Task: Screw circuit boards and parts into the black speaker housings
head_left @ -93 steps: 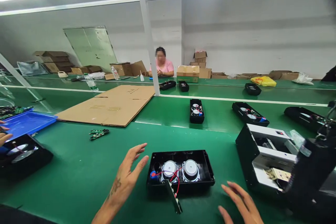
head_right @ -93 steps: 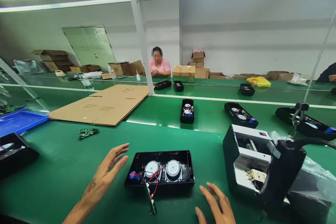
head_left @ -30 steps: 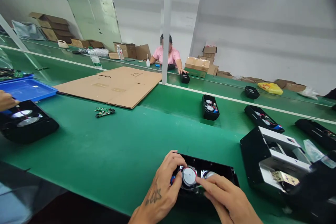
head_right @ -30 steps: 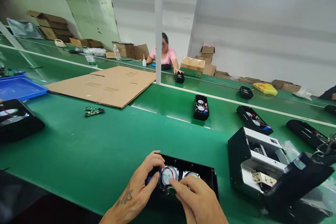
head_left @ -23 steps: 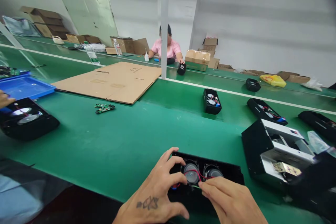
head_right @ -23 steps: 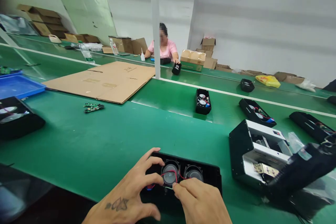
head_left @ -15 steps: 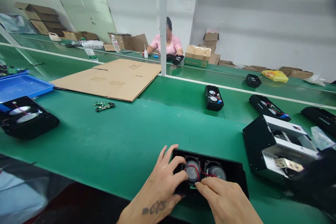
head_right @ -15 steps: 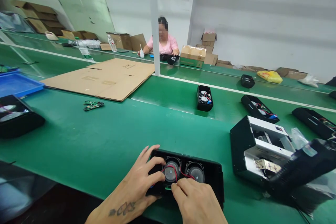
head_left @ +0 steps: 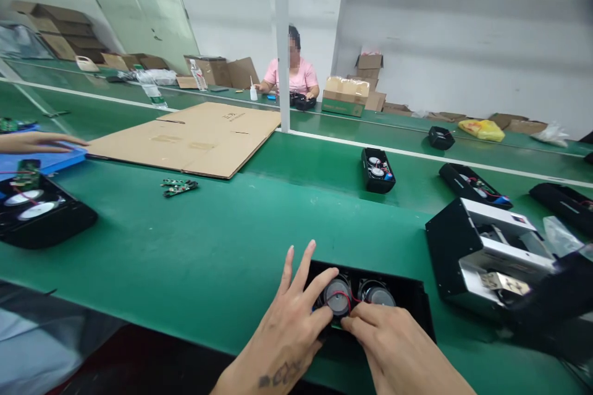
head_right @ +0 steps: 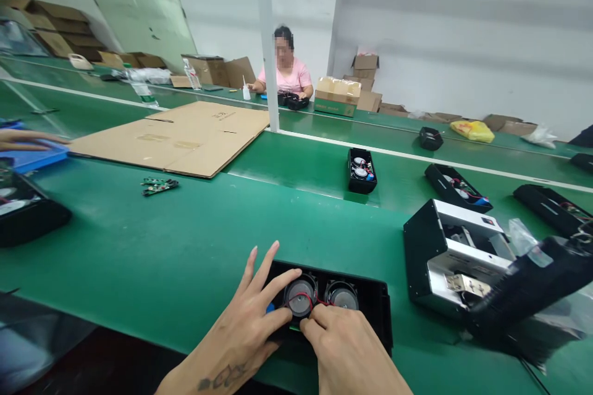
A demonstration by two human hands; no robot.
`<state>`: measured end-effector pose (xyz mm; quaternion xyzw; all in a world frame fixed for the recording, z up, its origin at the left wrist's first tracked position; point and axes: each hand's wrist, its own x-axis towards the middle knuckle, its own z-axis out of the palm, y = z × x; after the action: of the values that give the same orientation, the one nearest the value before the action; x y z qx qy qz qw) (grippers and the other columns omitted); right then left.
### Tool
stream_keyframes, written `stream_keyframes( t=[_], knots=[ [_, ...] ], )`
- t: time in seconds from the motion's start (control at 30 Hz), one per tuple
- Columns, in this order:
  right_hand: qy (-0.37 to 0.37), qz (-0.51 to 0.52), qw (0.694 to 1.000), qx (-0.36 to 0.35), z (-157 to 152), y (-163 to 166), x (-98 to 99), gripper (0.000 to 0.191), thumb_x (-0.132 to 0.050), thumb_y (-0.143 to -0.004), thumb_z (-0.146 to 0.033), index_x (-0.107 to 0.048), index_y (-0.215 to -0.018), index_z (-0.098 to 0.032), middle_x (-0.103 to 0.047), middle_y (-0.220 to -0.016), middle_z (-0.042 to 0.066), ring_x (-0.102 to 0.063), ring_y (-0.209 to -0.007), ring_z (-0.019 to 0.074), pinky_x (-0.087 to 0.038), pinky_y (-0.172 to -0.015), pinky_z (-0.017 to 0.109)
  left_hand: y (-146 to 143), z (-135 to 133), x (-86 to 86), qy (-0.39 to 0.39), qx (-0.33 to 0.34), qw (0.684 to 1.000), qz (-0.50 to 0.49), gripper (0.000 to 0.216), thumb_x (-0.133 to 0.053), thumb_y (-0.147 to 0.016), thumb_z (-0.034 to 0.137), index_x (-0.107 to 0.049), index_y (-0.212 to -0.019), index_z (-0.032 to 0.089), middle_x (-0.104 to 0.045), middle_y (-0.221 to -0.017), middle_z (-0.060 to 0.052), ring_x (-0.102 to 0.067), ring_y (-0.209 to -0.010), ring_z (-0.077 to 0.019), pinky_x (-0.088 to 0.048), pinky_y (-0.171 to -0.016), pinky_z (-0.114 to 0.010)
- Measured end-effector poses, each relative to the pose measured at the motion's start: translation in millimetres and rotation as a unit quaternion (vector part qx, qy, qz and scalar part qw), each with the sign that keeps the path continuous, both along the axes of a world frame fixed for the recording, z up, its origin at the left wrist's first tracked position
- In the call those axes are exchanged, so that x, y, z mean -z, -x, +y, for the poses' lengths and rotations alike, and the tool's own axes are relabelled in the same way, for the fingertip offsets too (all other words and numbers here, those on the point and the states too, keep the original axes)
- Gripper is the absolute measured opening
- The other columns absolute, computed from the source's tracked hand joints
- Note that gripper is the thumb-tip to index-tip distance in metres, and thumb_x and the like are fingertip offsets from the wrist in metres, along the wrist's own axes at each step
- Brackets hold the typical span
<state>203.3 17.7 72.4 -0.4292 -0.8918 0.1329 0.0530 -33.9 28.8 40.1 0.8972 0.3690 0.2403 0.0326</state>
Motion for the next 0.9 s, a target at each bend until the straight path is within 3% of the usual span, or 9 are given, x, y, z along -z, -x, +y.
stream_keyframes(
  t=[0.17, 0.3, 0.4, 0.53, 0.7, 0.9],
  knots=[
    [-0.029, 0.051, 0.998, -0.012, 0.2, -6.3, 0.9, 0.036, -0.054, -0.088, -0.002, -0.077, -0.105, -0.025, -0.081, -0.096, 0.002, -0.075, -0.078, 0.0187, -0.050, -0.068, 0.029, 1.0, 8.4, -0.8, 0.028, 0.060, 0.997, -0.026, 0.037, -0.064, -0.074, -0.005, -0.068, -0.101, 0.019, -0.064, -0.151, -0.007, -0.012, -0.171, -0.0428, -0.010, -0.139, -0.074],
    [-0.094, 0.113, 0.988, -0.036, -0.5, -12.6, 10.1, 0.043, -0.049, -0.092, 0.001, -0.077, -0.112, -0.025, -0.083, -0.100, 0.003, -0.077, -0.078, 0.0167, -0.051, -0.065, 0.027, 2.6, 13.3, -2.5, 0.075, 0.081, 0.994, -0.027, 0.042, -0.063, -0.073, -0.006, -0.068, -0.104, 0.021, -0.067, -0.148, -0.005, -0.013, -0.170, -0.0419, -0.008, -0.138, -0.075],
    [-0.097, 0.122, 0.987, -0.026, -0.5, -11.6, 10.7, 0.043, -0.049, -0.092, 0.002, -0.078, -0.110, -0.025, -0.082, -0.096, 0.003, -0.077, -0.076, 0.0168, -0.054, -0.066, 0.027, 2.6, 15.4, 1.4, 0.069, 0.088, 0.993, -0.033, 0.040, -0.066, -0.075, -0.006, -0.068, -0.105, 0.021, -0.068, -0.146, -0.006, -0.012, -0.171, -0.0421, -0.008, -0.137, -0.076],
    [-0.057, 0.161, 0.985, -0.011, 1.0, -9.4, 5.7, 0.045, -0.047, -0.094, 0.000, -0.079, -0.108, -0.028, -0.083, -0.097, 0.000, -0.079, -0.079, 0.0165, -0.058, -0.070, 0.027, 1.3, 16.1, 5.7, 0.061, 0.081, 0.994, -0.037, 0.042, -0.071, -0.075, -0.005, -0.066, -0.108, 0.021, -0.068, -0.144, -0.006, -0.015, -0.170, -0.0411, -0.008, -0.136, -0.076],
    [-0.072, 0.243, 0.967, 0.001, 1.7, -13.0, 7.8, 0.042, -0.044, -0.101, -0.002, -0.078, -0.109, -0.024, -0.085, -0.102, 0.001, -0.080, -0.086, 0.0141, -0.061, -0.076, 0.022, -0.3, 14.8, 7.1, 0.059, 0.055, 0.996, -0.036, 0.049, -0.071, -0.077, -0.004, -0.063, -0.117, 0.023, -0.068, -0.141, -0.007, -0.034, -0.165, -0.0371, -0.016, -0.138, -0.070],
    [-0.130, 0.187, 0.974, -0.009, -3.5, -11.8, 20.0, 0.039, -0.048, -0.097, 0.000, -0.076, -0.109, -0.024, -0.083, -0.095, 0.000, -0.080, -0.077, 0.0160, -0.058, -0.063, 0.024, -1.5, 12.2, 17.2, 0.007, 0.042, 0.997, -0.061, 0.042, -0.070, -0.075, -0.001, -0.064, -0.108, 0.024, -0.069, -0.135, -0.007, -0.038, -0.162, -0.0358, -0.016, -0.140, -0.064]
  ],
)
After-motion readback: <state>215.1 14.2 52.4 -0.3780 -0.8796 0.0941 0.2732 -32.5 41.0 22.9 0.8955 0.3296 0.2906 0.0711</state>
